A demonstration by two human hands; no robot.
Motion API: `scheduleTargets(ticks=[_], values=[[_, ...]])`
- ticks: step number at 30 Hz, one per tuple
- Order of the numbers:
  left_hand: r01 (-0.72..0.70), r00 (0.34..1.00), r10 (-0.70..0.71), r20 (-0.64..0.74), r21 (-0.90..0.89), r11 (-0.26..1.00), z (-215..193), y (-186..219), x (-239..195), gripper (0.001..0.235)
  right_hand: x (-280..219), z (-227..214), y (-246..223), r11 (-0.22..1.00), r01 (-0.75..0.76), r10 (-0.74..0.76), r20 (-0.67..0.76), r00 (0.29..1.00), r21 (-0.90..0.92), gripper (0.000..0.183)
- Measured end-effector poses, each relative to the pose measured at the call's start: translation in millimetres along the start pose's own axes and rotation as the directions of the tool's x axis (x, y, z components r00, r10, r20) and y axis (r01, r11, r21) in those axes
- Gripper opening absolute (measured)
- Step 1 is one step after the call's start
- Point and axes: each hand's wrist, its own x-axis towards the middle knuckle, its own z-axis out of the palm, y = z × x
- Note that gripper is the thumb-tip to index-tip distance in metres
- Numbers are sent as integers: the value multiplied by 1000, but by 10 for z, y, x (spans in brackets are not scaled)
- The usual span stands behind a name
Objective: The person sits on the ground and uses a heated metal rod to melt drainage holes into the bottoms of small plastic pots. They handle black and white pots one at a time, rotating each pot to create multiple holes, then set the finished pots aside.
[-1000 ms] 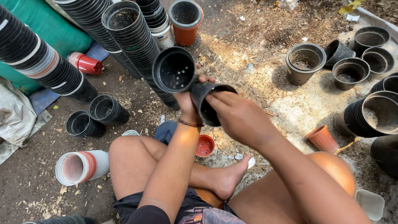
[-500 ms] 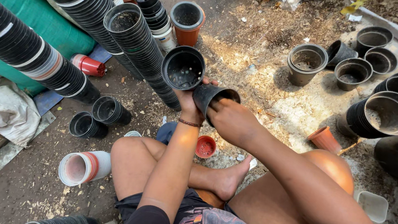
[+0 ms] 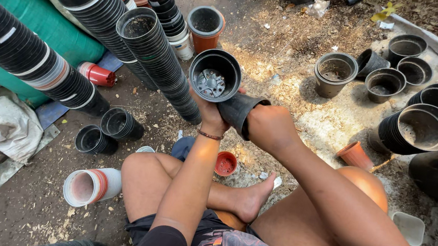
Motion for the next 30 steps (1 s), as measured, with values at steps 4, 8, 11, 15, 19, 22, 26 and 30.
scheduleTargets(ticks=[4,8,11,15,19,22,26,30], values=[[24,989,-27,-145,-23,999,92,27,55,91,-10,36,44,999,36,-35,-46,998,15,11],[-58,998,58,-33,13,998,35,33,82,87,17,23,75,999,29,-28,7,1000,-15,13],[-71,987,78,-142,54,996,-56,26,136,83,19,44,90,986,65,-37,-185,982,151,13],[-77,994,82,-71,71,994,-121,8,141,82,-1,82,112,975,-63,68,-13,998,213,18],[-159,984,145,102,153,975,-12,95,190,86,62,-34,197,896,-148,93,147,985,419,19],[-283,956,230,181,377,882,218,167,299,84,95,-225,483,920,-316,186,450,874,233,23],[-627,774,216,596,769,123,602,258,478,87,-17,-293,822,802,-254,470,-311,826,540,39],[-580,790,201,578,813,-58,901,237,510,91,-36,-95,822,420,-136,416,-57,908,898,33]])
